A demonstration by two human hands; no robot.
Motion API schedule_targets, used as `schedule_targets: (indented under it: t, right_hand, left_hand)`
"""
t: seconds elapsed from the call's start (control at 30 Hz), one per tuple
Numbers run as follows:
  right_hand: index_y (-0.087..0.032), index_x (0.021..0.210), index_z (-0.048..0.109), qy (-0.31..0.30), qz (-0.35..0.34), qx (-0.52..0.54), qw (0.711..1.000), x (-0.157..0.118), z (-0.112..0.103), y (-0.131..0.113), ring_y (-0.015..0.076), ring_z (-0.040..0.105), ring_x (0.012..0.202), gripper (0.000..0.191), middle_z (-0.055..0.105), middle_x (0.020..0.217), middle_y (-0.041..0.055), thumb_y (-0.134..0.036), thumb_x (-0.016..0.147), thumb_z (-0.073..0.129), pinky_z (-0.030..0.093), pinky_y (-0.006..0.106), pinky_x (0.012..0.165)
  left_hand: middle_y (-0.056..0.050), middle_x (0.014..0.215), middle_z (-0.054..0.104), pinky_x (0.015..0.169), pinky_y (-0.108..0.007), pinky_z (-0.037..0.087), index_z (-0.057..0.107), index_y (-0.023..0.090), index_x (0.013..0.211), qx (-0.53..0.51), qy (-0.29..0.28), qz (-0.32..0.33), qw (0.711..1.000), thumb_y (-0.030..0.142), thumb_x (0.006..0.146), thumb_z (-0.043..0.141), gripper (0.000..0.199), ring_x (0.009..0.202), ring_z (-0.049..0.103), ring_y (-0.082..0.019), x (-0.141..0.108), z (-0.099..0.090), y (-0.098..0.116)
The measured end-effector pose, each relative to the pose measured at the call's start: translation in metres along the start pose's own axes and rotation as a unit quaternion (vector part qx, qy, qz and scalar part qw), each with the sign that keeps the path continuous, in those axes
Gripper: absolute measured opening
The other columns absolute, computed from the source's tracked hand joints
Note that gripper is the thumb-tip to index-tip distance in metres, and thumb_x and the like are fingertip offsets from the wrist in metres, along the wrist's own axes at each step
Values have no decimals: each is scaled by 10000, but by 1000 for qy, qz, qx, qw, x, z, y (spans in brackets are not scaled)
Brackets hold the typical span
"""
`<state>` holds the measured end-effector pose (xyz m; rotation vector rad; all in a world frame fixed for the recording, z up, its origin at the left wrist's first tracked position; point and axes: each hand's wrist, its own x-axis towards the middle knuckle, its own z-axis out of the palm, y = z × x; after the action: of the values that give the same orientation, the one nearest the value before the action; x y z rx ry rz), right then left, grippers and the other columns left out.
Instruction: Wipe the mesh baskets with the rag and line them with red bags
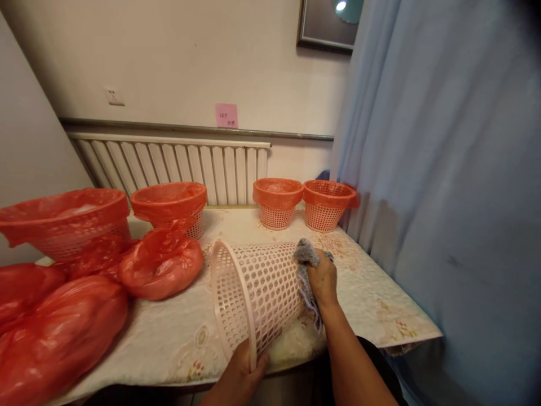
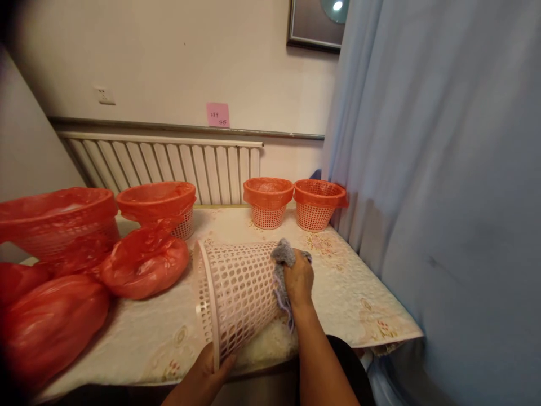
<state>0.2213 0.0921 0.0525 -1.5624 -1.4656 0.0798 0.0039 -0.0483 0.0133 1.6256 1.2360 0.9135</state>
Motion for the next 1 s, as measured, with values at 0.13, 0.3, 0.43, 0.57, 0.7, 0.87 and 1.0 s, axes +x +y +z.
schedule_targets:
  t: [0.13,0.3,0.43,0.57,0.7,0.87,1.0]
  right_hand:
    - [-168,935,661,5,35,-74,997,5,-1,14,236,586,818,241,687,869,98,-245,858,446,363,301,701]
    - [-182,1028,653,-37,-36,10,999,-13,0,-19,222,586,911,297,684,966,79,-161,801,463,392,285,789]
    - [-205,1029,655,-86,-138,87,983,-46,-4,-58,215,582,896,319,664,932,60,-143,776,472,417,289,803]
    - [-207,1087,649,-93,-228,106,963,-73,-8,-84,227,562,787,360,637,847,63,-175,756,509,428,307,717]
    - [-207,1037,661,-89,-198,120,969,-55,-4,-71,218,581,812,314,661,872,65,-164,807,452,433,300,744]
    - [-188,1003,663,-19,-43,55,997,-10,2,-19,218,595,896,288,693,968,76,-171,801,460,412,286,784]
    - [-185,931,660,7,17,-9,1000,0,2,3,216,588,824,231,695,886,72,-244,842,454,371,280,709]
  left_hand:
    - [-98,1272,658,1144,-477,315,644,231,1252,6,-31,27,999,470,858,524,476,1292,498,-336,-2,2,-6]
    - [-81,1390,570,1174,-478,247,603,240,1297,23,-35,7,999,487,850,548,512,1347,431,-326,0,0,-13]
    - [-91,1383,575,1180,-465,229,598,224,1293,11,-26,6,1000,549,851,532,552,1353,417,-322,1,2,-18]
    - [-93,1325,622,1123,-413,347,629,209,1246,5,-53,24,998,576,879,466,543,1243,531,-328,3,5,-24]
    - [-81,1400,562,1163,-441,276,598,225,1298,20,-38,23,999,504,875,512,514,1321,460,-327,2,3,-26]
    - [-60,1382,579,1170,-447,260,630,259,1276,15,-10,1,1000,374,804,611,487,1332,457,-325,-4,0,-22]
    - [-51,1328,627,1139,-430,322,657,251,1237,7,-28,-8,1000,298,747,666,492,1286,508,-330,-1,-8,-11]
